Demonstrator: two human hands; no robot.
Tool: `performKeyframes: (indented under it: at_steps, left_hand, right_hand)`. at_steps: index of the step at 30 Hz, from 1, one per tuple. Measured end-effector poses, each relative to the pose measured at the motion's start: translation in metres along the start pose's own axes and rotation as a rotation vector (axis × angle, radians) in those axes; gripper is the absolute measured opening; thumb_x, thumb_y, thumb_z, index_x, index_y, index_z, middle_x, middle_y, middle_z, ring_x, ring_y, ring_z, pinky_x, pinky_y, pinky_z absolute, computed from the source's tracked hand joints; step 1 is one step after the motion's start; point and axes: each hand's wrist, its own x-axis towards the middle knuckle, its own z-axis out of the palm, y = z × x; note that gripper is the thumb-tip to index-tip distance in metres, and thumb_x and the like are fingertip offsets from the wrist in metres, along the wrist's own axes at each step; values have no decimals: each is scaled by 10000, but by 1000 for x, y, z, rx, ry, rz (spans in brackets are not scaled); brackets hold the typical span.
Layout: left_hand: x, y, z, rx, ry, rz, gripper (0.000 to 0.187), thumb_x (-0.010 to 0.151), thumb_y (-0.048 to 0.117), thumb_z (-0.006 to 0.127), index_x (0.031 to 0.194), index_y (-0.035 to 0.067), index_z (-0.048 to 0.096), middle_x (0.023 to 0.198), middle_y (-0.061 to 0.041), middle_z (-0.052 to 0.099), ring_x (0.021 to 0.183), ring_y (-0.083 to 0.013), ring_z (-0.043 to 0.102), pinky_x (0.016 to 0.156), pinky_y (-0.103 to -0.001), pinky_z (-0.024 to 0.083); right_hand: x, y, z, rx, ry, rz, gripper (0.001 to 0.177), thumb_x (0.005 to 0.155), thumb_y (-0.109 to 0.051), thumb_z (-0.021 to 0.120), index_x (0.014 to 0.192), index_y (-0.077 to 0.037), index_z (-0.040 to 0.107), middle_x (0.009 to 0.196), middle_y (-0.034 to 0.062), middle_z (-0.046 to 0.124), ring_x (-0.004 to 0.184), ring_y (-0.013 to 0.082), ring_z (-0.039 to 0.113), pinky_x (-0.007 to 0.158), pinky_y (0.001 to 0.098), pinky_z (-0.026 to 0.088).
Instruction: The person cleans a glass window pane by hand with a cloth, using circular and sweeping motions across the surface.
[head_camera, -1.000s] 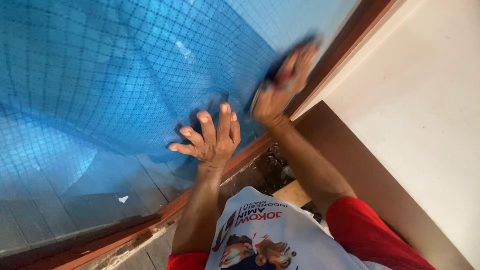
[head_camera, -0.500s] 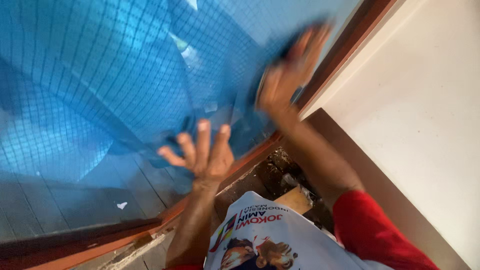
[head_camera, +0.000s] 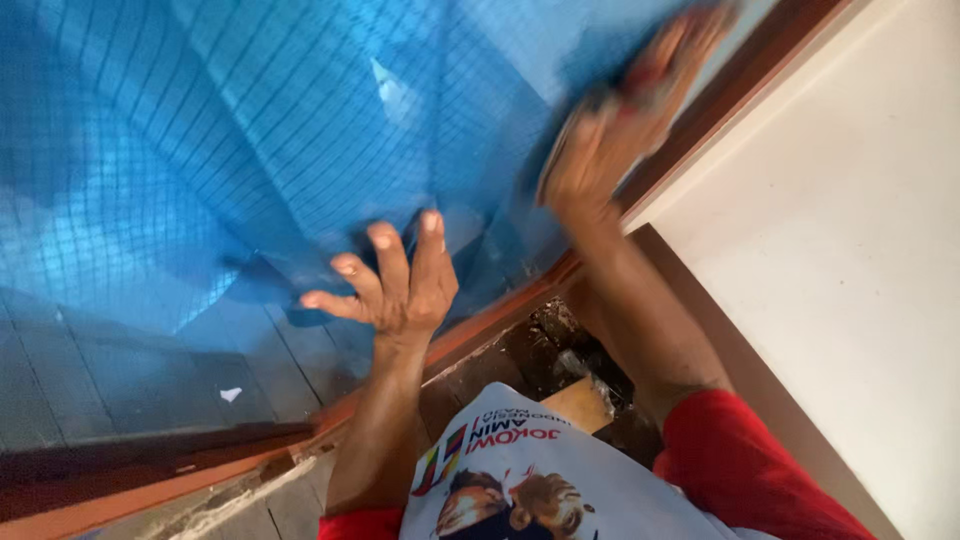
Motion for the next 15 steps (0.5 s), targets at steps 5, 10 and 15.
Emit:
performKeyframes:
  at_steps: [5, 10, 15]
  left_hand:
    - [-1, -1, 4, 2, 37, 2, 445, 1108, 293, 645, 1542, 236, 566, 1756, -143, 141, 1625, -412, -15, 1226, -710, -95]
    - [1, -2, 5, 1, 73, -3, 436, 1097, 289, 653, 1524, 240, 583, 1747, -126, 169, 1627, -388, 11, 1238, -691, -82]
    - [2, 0, 4, 5, 71, -12, 415, 1087, 267, 625, 1500, 257, 586, 1744, -118, 175, 1629, -390, 21, 1242, -693, -75]
  right_hand:
    - [-107, -19, -9, 17, -104, 54, 759, 1063, -660, 174, 1699, -270, 35, 1788, 76, 12, 1625, 321, 37, 1342, 540, 104]
    - [-177, -18, -28, -59, -381, -56, 764, 1126, -570, 262, 1689, -178, -75, 1735, 149, -115, 1612, 426, -78, 1285, 659, 21]
    - [-85, -28, 6, -30, -83, -179, 768, 1052, -619, 206, 1685, -280, -70, 1776, 22, -69, 1622, 274, -41, 1335, 563, 27]
